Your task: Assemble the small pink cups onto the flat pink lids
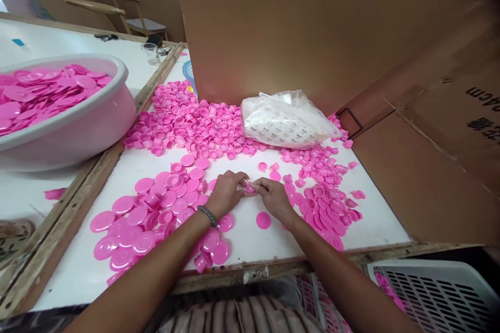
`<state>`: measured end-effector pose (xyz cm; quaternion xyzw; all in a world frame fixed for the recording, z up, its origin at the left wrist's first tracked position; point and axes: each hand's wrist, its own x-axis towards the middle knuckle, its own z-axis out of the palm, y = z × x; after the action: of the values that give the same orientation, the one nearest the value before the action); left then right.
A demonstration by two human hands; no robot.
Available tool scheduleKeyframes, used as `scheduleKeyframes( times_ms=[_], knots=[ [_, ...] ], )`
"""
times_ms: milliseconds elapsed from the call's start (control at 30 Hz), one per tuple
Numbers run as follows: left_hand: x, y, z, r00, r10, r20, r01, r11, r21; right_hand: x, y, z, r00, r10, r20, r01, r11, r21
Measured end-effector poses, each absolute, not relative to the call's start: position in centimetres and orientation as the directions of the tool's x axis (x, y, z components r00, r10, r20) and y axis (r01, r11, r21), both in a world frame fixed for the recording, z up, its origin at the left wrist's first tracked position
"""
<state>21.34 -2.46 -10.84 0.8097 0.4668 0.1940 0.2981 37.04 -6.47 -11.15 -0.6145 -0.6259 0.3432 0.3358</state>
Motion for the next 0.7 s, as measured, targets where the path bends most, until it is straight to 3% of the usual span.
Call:
scheduleKeyframes(
  times_ms=[67, 133, 267, 367, 567, 700],
  knots=[
    [21.2, -2.1, -10.2, 0.499, 0.866, -0.034, 0.621, -0.33, 0.711, 37.1, -6.6, -10.8, 0.009, 0.988, -0.157, 0.407, -0.147, -0.902],
    [21.2, -1.7, -9.6, 0.498, 0.855, -0.144, 0.627, -0.24, 0.742, 37.3, -6.7, -10.6, 0.008, 0.981, -0.194, 0.381, -0.182, -0.906],
    [21.9, -0.5, -8.8, 0.425, 0.824, -0.374, 0.712, -0.05, 0.7, 38.1, -7.1, -10.6, -0.086, 0.996, -0.009, 0.56, 0.041, -0.827],
    [22.5, 0.3, -8.6, 0.419, 0.808, -0.414, 0.755, -0.057, 0.653, 38.4, -7.1, -10.6, -0.29, 0.953, 0.083, 0.699, 0.27, -0.662],
    [22.8, 0.5, -8.6, 0.431, 0.802, -0.413, 0.779, -0.101, 0.618, 38.0, -6.2, -9.6, -0.379, 0.926, -0.005, 0.851, 0.346, -0.396],
    [22.9, 0.8, -8.8, 0.355, 0.808, -0.471, 0.84, -0.055, 0.54, 38.2, -4.8, -9.2, -0.429, 0.896, -0.119, 0.849, 0.354, -0.391]
  ],
)
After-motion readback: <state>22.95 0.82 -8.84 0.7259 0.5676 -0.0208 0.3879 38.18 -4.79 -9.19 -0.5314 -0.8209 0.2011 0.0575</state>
